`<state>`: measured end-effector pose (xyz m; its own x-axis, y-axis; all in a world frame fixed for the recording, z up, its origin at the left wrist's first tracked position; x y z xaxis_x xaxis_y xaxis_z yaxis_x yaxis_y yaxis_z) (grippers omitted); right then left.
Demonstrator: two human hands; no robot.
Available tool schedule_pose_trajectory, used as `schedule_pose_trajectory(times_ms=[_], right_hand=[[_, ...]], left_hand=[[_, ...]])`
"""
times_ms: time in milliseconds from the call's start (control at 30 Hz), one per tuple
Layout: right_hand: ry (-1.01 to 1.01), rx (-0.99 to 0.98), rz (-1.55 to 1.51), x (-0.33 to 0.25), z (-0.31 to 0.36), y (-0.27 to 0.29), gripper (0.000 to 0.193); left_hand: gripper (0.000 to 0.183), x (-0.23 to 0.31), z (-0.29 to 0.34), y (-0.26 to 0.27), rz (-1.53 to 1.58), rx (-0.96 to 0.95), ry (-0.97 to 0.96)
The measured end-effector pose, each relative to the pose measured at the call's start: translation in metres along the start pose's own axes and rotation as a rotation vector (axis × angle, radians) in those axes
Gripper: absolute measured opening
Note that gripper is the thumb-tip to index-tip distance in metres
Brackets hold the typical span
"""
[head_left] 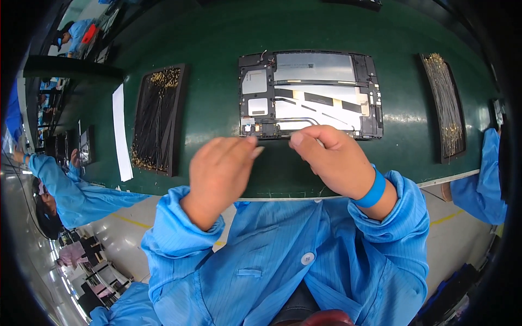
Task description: The person assembles electronic devices by taking tablet chassis from a conveyor line, picking wires from a tray, routing and pressing the wires into the chassis using a handheld tool, and placing the assembled chassis back onto the conveyor line.
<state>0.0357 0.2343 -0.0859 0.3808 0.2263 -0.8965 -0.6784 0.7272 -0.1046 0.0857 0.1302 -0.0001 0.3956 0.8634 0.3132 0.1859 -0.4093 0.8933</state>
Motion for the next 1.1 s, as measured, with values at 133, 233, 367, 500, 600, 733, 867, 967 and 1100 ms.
schedule_pose_trajectory(times_ms=[133,233,367,500,600,733,867,967,1100], right_hand=[[-0.28,-0.202,-0.324,0.054,0.01,-0.022,0.031],[-0.304,-0.166,-0.455,0.058,0.011,-0.015,0.033],[-0.006,0.234,-0.57,0.033,0.0,0.028,0.036],[0.374,0.429,-0.446,-0.006,0.002,0.044,0.039],[0.552,0.471,-0.203,-0.011,0.004,0.041,0.036],[0.74,0.521,-0.007,-0.016,0.008,0.037,0.028],[0.75,0.493,-0.011,-0.015,0.006,0.033,0.024],[0.777,0.512,0.024,-0.017,0.005,0.033,0.024],[0.755,0.514,0.054,-0.016,0.001,0.033,0.025]], left_hand=[[0.03,0.021,0.002,-0.037,0.17,-0.002,-0.051],[0.025,0.022,-0.001,-0.036,0.188,0.088,-0.076],[0.022,0.001,-0.008,-0.05,-0.066,0.057,0.079],[0.02,-0.009,-0.009,-0.058,0.019,-0.037,0.156],[0.02,-0.008,-0.01,-0.058,0.023,-0.071,0.174],[0.02,-0.006,-0.01,-0.06,-0.008,-0.064,0.17],[0.022,-0.007,-0.009,-0.058,-0.004,-0.057,0.177],[0.022,-0.008,-0.01,-0.057,-0.004,-0.074,0.186],[0.022,-0.008,-0.012,-0.059,-0.026,-0.112,0.187]])
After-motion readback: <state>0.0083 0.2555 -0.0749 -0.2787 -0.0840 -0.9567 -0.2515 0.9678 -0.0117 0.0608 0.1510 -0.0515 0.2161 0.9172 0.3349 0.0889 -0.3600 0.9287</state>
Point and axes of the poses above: each hand's wrist, its own z-axis away from the middle knuckle, its own y-axis out of the back of the hand, x = y × z, the point moved 10 cm from there along -z, towards the middle knuckle, and after that the axes turned 8 degrees about -x, right-handed, at the moved point
